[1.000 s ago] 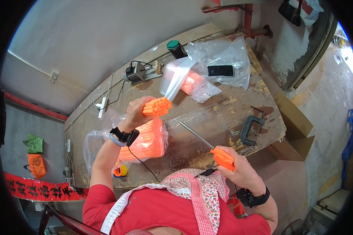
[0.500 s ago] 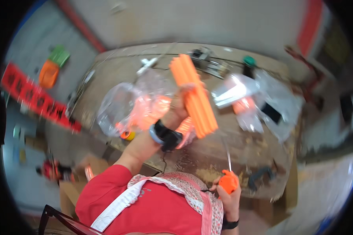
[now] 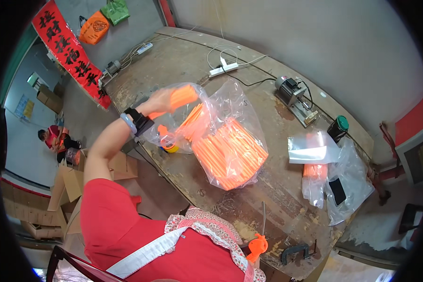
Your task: The person takes a pack of plastic tubes from a cardboard box, removes the plastic wrapping, and sorts the tubes into smaller bundles by hand.
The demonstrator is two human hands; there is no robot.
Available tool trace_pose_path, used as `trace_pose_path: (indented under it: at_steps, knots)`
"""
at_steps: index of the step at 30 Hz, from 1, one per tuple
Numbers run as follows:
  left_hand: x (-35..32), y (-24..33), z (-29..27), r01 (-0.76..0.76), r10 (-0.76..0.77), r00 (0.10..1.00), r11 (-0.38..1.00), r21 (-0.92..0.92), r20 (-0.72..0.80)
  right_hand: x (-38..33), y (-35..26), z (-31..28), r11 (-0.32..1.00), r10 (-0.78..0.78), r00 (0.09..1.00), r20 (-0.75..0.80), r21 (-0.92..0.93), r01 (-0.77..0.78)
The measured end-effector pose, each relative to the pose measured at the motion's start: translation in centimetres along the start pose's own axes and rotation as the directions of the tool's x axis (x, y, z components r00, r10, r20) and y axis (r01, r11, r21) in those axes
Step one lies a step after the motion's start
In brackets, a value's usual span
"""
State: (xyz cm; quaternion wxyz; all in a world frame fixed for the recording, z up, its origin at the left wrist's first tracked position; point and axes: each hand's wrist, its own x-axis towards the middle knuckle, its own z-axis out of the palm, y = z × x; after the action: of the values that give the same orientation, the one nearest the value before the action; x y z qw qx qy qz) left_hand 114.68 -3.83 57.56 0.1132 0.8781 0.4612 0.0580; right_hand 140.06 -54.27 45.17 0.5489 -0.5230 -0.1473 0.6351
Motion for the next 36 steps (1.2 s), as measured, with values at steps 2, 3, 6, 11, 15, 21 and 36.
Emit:
trace_pose_path:
  at_steps: [2,3,6,11,15,21,36]
  knots:
    - [0.4,-4.0,2.9,0.054,-0.094,0.951,0.989,0.139,0.295,0.7,0.0,-0.1,1.000,0.026,1.000,0.003,0.004,-0.026]
    - [1.1,-5.1,4.0,0.100,-0.195,0.867,0.970,0.223,0.459,0.8,0.1,-0.2,1.000,0.028,1.000,-0.003,0.007,-0.028]
    - [4.3,-5.3,7.7,0.164,-0.304,0.763,0.944,0.285,0.570,1.0,0.4,-0.2,0.999,0.046,0.999,-0.025,0.025,-0.045]
    - [7.3,-5.0,13.8,0.387,-0.333,0.870,0.918,-0.083,0.364,0.4,0.9,-0.6,0.996,0.075,0.996,-0.053,0.045,-0.073]
    - [7.4,-4.5,12.6,0.180,-0.171,0.933,0.984,0.001,0.316,-0.7,1.3,-0.9,0.995,0.080,0.995,-0.063,0.067,-0.076]
    - [0.6,8.6,3.3,-0.434,0.445,0.880,0.896,0.100,-0.167,-2.3,1.8,-0.4,0.995,0.061,0.995,-0.077,0.087,-0.054]
    - [-1.9,14.7,9.9,-0.863,0.776,0.468,0.504,0.029,0.424,-4.9,1.3,1.6,0.999,-0.030,0.974,-0.223,0.038,0.039]
